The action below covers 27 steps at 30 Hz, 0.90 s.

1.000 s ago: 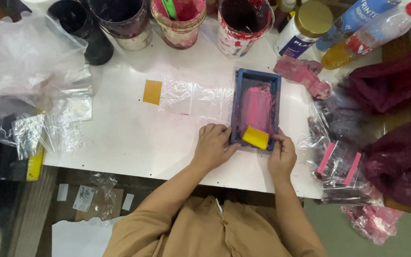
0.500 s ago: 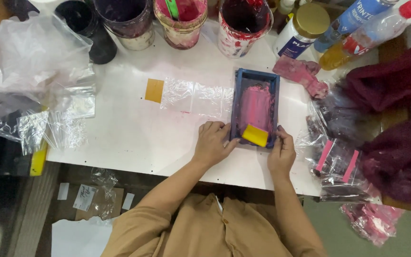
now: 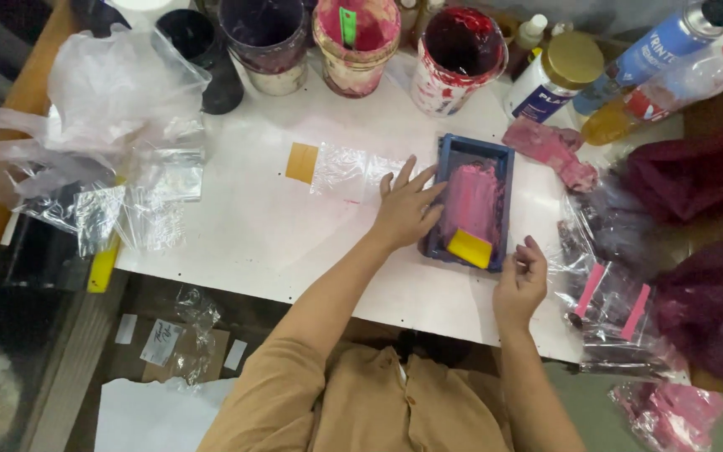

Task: The person prepares a screen printing frame with pink ink, using a yellow squeegee to spread the ink evenly across the mesh. They then use a green spatula to add more ink from a container and continue smoothing the ink layer. The person positions the frame over a plastic sheet and uses the squeegee to press the ink through the screen onto the sheet.

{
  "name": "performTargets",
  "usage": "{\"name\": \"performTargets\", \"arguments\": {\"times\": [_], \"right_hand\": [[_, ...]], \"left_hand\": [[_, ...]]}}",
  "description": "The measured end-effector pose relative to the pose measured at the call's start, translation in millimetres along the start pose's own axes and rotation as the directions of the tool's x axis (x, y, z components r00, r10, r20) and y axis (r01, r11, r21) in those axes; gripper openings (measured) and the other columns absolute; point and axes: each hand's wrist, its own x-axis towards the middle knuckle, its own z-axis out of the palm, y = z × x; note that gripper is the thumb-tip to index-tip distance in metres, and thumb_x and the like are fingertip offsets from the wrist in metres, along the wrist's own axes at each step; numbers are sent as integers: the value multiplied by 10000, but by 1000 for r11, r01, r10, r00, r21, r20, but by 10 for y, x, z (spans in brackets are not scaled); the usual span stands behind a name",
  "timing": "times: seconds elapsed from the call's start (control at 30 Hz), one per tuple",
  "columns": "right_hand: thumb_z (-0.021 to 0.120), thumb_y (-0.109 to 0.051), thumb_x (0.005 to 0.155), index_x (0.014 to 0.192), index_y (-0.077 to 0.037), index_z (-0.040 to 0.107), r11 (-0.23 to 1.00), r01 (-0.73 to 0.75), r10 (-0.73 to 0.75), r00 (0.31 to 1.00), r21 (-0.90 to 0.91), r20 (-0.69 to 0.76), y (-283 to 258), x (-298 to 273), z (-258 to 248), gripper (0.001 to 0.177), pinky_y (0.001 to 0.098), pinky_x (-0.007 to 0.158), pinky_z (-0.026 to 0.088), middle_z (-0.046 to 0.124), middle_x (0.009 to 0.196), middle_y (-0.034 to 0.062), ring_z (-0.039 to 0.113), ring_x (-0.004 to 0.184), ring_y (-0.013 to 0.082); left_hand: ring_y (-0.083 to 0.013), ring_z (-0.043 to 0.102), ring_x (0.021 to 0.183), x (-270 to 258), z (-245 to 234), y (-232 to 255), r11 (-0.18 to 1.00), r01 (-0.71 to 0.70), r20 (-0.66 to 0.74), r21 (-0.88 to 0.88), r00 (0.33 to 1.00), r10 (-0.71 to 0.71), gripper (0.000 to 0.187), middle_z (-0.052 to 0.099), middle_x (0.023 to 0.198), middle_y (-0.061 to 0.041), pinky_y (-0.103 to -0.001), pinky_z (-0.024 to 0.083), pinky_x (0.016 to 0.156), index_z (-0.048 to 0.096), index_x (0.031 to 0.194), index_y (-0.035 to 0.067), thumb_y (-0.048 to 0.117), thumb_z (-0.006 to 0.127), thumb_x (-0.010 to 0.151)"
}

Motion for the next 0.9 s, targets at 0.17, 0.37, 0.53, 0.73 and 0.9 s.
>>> {"name": "performTargets", "arguments": {"times": [0.17, 0.37, 0.53, 0.73, 0.9], "right_hand": [[684, 26, 983, 1146, -17, 607, 969, 230, -227, 973, -95, 46, -516, 333, 187, 185, 319, 843, 439, 573, 1416, 188, 604, 1004, 237], [697, -4, 980, 1269, -13, 590, 950, 301, -311, 918, 77, 247, -1316, 1147, 1115, 309, 329, 815, 506, 540, 1450, 211, 641, 944, 243], [674, -52, 998, 1419, -81, 525, 926, 317, -375, 832, 205, 408, -1839, 1715, 2050, 448, 320, 754, 543, 522, 1513, 171, 654, 919, 249], [527, -51, 1025, 1528, -137, 396, 957, 191, -289, 684, 218, 670, -2237, 1879, 2605, 527, 331, 1132, 427, 457, 1581, 122, 468, 1446, 248], [760, -169, 965, 1118, -197, 753, 915, 322, -401, 793, 243, 459, -1681, 1759, 2747, 155, 271, 789, 559, 757, 972, -2, 737, 890, 134]], "left_hand": [[-350, 380, 1469, 254, 208, -318, 994, 78, -241, -83, 966, -96, 529, 548, 1495, -68, -627, 242, 1129, 569, 1440, 197, 438, 582, 969], [-252, 604, 1164, 803, -73, -870, 728, 145, -428, -670, 726, -538, 538, 626, 1295, -92, -412, 452, 961, 508, 1471, 103, 271, 650, 980], [-138, 678, 779, 1221, -582, -1193, 77, -15, -73, -997, 540, -839, 391, 669, 1096, -83, -175, 504, 625, 572, 1354, 35, 192, 591, 997], [-199, 699, 788, 1553, -866, -1484, -70, -122, -2, -990, 505, -863, 329, 744, 985, -125, -339, 556, 622, 681, 1151, 38, 289, 670, 938], [-248, 736, 723, 1567, -668, -1651, 87, 76, -30, -993, 562, -826, 478, 721, 967, -174, -272, 564, 577, 668, 1247, 18, 374, 751, 938]]}}
